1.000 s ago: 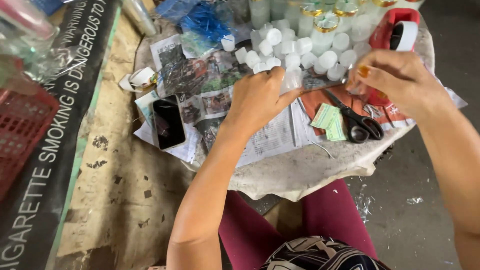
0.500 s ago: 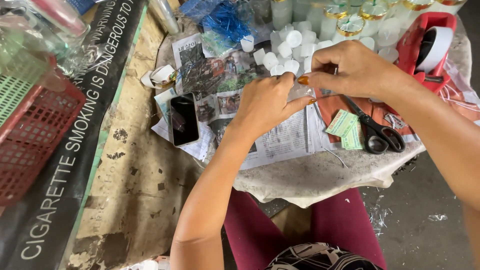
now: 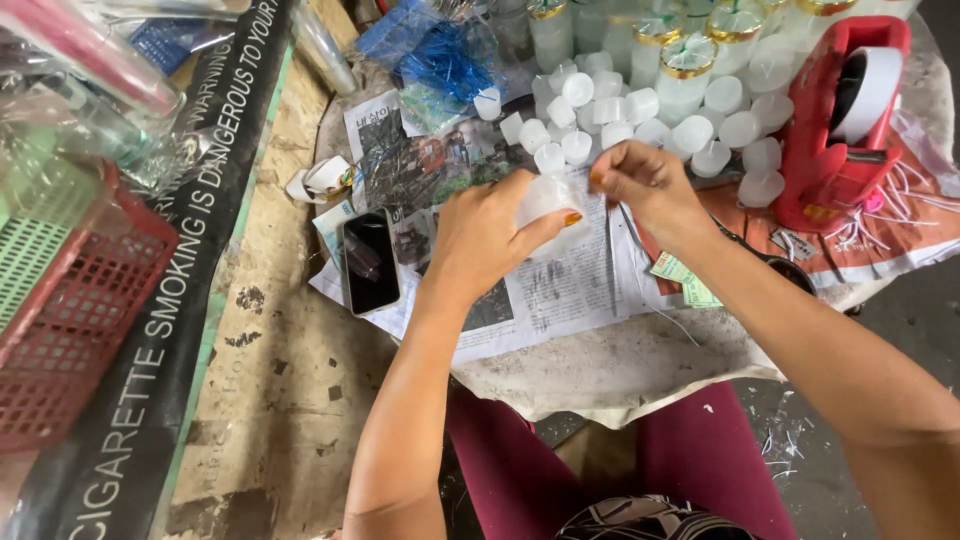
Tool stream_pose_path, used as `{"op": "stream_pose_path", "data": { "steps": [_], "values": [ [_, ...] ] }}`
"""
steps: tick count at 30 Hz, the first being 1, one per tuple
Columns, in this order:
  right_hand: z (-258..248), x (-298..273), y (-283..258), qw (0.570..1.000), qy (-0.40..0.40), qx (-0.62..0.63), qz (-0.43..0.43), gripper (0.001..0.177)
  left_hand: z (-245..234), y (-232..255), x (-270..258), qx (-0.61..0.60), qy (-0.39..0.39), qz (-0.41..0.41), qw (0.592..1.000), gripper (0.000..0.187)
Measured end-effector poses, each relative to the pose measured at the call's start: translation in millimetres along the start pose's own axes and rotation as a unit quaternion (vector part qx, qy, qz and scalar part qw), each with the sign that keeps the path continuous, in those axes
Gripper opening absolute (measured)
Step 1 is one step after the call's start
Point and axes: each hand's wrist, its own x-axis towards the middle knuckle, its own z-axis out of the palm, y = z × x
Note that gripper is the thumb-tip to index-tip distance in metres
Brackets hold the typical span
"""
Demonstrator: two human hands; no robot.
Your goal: The person is packaging small white tea light candles into clear plastic bags, adding labels, and sealing them with tape.
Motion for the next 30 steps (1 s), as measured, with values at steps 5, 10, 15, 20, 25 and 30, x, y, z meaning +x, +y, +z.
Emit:
{"op": "stream_pose_path", "data": {
  "steps": [5,10,15,20,25,30],
  "values": [
    [52.7,-38.1,-74.7,0.956,0.038,-0.182,-0.228,0.034,9.5,-4.3,0.3,0.014,0.004,-0.018,1.0,0.059],
    [56.8,-38.7,-77.7,0.898,0.02,-0.29,-0.33,0.03,17.3,0.0,3.4,0.02,0.006,-0.026,0.999,0.054],
    [44.8,-28.0,-90.1,0.805,-0.079,-0.426,-0.406,0.025,20.1,7.5,8.7,0.019,-0.07,-0.035,0.997,0.036],
    [25.2,-40.6,-81.9,0.742,-0.104,-0.431,-0.503,0.018,29.5,20.7,-6.1,0.057,-0.04,0.017,0.997,0.044],
    [-42.0,-94.0,-70.3,0.782,-0.017,-0.444,-0.438,0.018,60.9,72.9,-79.9,0.183,0.052,0.101,0.976,0.06],
    [-97.9,-121.2,-36.4,0.759,-0.014,-0.594,-0.268,0.019,106.1,86.7,-128.2,0.207,0.113,0.067,0.969,0.071]
  ]
}}
